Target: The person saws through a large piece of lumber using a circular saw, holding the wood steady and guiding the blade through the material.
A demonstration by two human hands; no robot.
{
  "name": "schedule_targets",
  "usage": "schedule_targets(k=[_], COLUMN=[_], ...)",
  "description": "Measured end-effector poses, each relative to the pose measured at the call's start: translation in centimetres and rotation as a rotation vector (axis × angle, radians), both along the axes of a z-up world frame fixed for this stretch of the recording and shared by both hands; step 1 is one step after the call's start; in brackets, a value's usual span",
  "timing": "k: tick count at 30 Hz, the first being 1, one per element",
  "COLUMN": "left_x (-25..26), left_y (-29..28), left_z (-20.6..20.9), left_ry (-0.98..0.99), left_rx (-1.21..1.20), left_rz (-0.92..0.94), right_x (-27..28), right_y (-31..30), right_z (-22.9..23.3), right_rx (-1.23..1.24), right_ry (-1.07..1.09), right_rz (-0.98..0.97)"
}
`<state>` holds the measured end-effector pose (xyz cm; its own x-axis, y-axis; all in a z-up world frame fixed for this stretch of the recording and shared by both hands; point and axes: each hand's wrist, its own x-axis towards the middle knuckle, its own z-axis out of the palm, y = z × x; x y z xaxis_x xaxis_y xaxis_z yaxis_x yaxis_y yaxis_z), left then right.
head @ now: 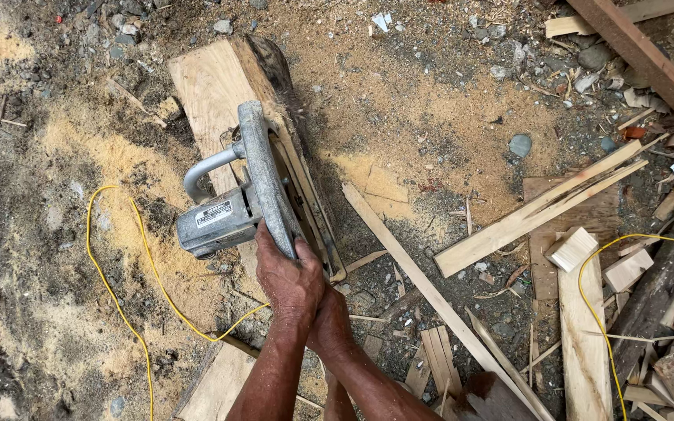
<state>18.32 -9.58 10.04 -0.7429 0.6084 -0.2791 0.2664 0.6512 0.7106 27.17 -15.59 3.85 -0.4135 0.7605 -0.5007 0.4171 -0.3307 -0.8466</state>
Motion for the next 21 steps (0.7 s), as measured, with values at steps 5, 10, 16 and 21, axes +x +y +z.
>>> schedule_targets(k=[5, 10, 16, 21], left_x=[-0.1, -0.6, -1.1, -1.4], left_y=[0.1, 0.3, 0.6, 0.9], left_z=[0.2, 0.2, -0.3, -0.3], left_ry=[-0.005, 0.032, 0.074, 0.062], left_rx=[0.023, 0.038, 0.065, 0.043], left_rz=[-0.018, -0.032, -0.065, -0.057], right_x=[-0.2, -0.5, -1.1, -1.4], right_y=[-0.3, -0.1, 0.7, 0.8], right_z=[0.0, 0.1, 0.8, 0.5], right_rx=[0.005, 0.012, -0.035, 0.003], right_ry=[0.021, 0.051, 0.018, -0.007], right_rz=[-0.041, -0.066, -0.062, -0.041])
